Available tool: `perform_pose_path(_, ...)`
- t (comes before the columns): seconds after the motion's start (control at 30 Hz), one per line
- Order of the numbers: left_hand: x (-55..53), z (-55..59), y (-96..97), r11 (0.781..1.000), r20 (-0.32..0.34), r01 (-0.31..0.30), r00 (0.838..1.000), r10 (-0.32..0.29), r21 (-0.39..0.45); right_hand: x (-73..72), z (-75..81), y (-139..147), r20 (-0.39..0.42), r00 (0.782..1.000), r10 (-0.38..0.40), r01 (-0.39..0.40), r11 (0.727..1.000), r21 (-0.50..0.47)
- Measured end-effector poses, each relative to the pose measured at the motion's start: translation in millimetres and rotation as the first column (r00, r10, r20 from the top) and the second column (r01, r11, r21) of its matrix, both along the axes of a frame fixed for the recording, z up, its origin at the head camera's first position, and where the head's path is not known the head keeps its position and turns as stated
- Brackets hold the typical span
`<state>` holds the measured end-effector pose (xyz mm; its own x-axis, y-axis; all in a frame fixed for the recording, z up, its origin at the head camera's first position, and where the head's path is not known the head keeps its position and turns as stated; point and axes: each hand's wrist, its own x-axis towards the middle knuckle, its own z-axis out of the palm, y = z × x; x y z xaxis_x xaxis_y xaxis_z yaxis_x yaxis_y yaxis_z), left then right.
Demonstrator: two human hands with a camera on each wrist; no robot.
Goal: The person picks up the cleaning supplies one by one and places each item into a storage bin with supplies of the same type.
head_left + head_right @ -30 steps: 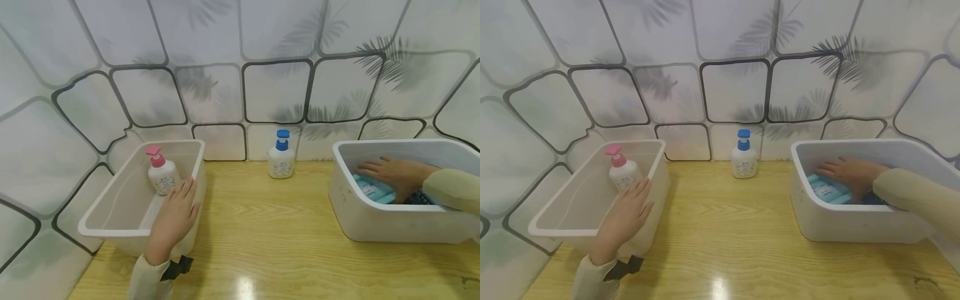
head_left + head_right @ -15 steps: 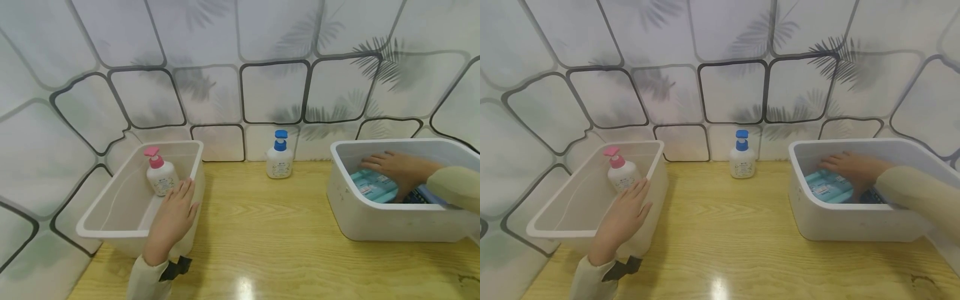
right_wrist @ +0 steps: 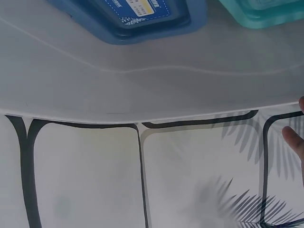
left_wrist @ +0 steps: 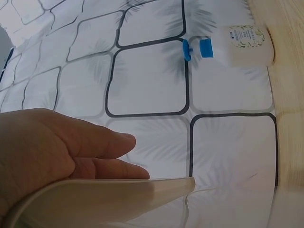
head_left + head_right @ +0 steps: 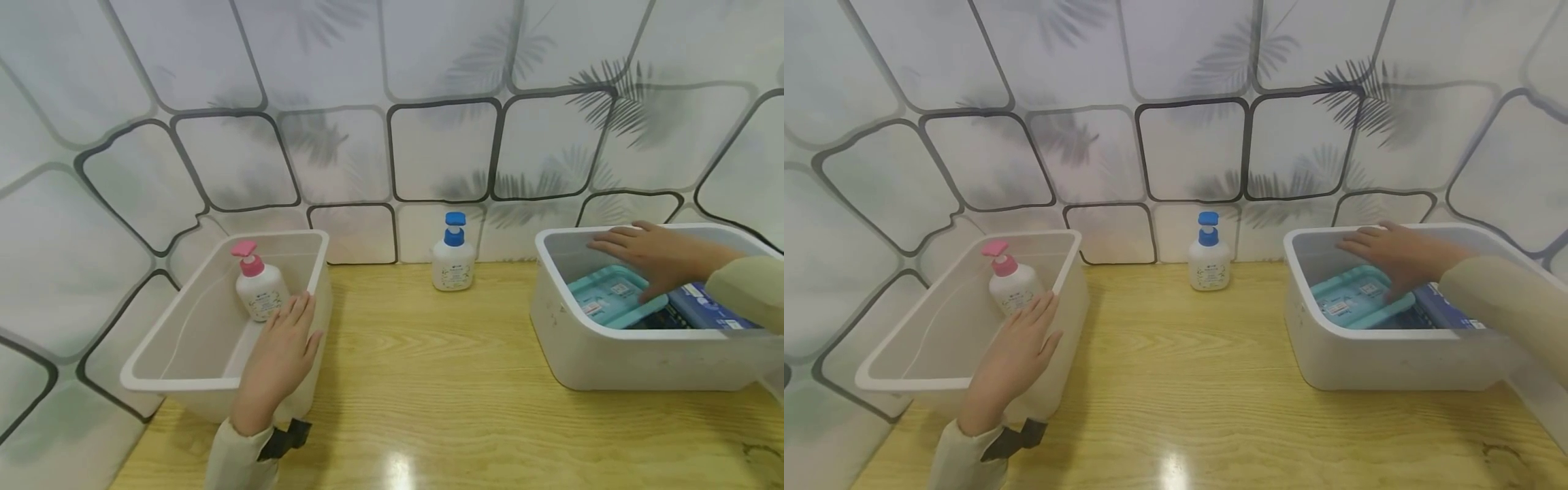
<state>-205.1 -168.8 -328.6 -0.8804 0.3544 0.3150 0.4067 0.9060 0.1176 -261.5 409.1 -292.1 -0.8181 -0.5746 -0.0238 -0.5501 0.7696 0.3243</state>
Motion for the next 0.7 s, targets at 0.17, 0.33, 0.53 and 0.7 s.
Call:
perform_pose_path(0.17, -0.4, -0.1, 0.4, 1.0, 0.002, 0.0, 1.0, 0.0, -0.001, -0.2, 0.3, 0, -0.052, 0.998, 0.019, -0.021, 0.999, -0.037)
perform_pose_path(0.33, -0.3, -0.1, 0.6, 1.0, 0.011, -0.002, 1.0, 0.001, 0.005, -1.0, 1.9, -1, -0.089, 0.996, 0.031, -0.035, 0.998, -0.043)
perform_pose_path(0.53, 0.6, -0.3, 0.2, 1.0, -0.005, 0.001, 1.0, -0.001, 0.007, 3.2, 14.1, -11, -0.057, 0.998, -0.031, 0.029, 0.999, -0.033)
perform_pose_path(0.7, 1.2, 0.2, 0.5, 1.0, -0.01, 0.001, 1.0, -0.001, 0.002, 8.0, 30.1, -19, -0.066, 0.992, -0.103, 0.103, 0.995, -0.016)
